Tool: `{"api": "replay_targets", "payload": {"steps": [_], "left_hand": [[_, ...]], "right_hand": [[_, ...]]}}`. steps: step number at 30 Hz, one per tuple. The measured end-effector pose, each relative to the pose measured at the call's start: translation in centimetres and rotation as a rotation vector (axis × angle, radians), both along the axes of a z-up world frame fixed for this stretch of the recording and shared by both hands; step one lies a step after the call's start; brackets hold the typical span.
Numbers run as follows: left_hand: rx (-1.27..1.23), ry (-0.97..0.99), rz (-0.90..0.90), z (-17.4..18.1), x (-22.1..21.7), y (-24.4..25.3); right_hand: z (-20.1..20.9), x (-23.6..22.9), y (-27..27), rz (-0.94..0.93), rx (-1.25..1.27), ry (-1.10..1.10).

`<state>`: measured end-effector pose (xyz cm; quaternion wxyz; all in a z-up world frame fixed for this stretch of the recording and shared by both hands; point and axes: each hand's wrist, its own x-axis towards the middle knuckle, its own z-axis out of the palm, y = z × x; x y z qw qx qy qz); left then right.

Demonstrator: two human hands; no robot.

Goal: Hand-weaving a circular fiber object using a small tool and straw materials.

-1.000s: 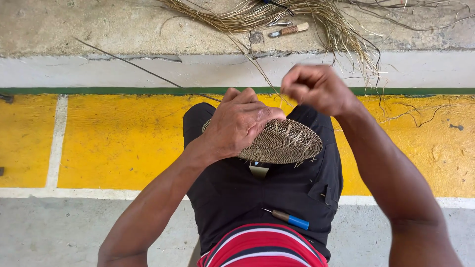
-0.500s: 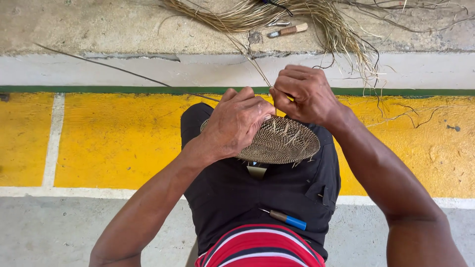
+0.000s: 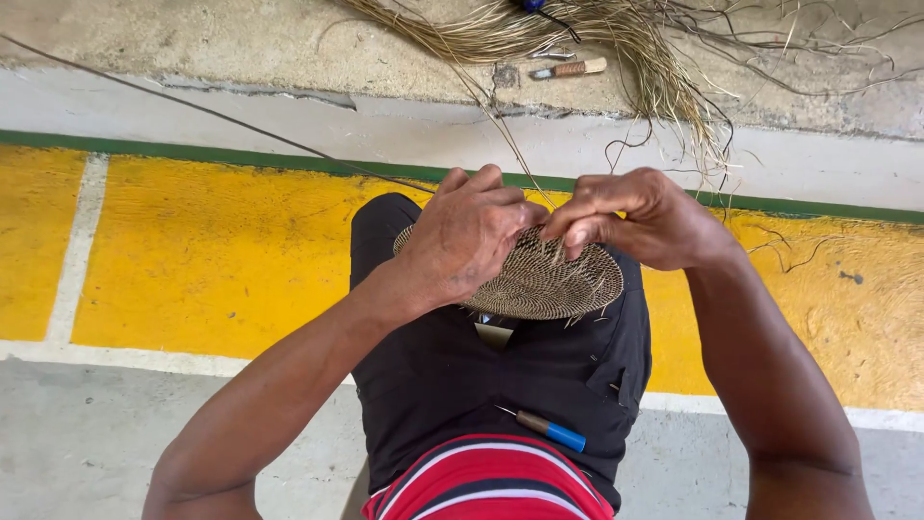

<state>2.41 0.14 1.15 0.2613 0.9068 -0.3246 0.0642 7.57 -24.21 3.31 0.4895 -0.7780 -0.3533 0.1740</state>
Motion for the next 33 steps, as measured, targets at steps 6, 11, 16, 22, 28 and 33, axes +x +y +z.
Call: {"api": "replay_targets", "payload": {"steps": [6, 11, 16, 22, 28, 33], "left_hand": [[-0.021, -0.021, 0.037, 0.4, -0.2, -0.5], [-0.043, -0.002, 0.038, 0.2, -0.3, -0.7], [-0.055, -0.052, 0.041, -0.2, -0.4, -1.0], [-0.056, -0.065, 0.026, 0.3, -0.8, -0.9], [-0.105, -0.088, 0.022, -0.3, -0.8, -0.3], [-0.074, -0.059, -0.007, 0.3, -1.6, 0.3]], "right_hand": [[2.5, -1.5, 0.3, 0.165, -0.056, -0.348], [2.2, -2.7, 0.5, -0.012, -0.302, -0.748], [3.4, -3.9, 1.5, -0.034, -0.383, -0.851], [3.5, -4.7, 1.9, -0.074, -0.458, -0.903], [2.0, -5.4, 2.6, -0.123, -0.473, -0.908], [-1.4, -2.3, -1.0, -0.134, -0.222, -0.283]]}}
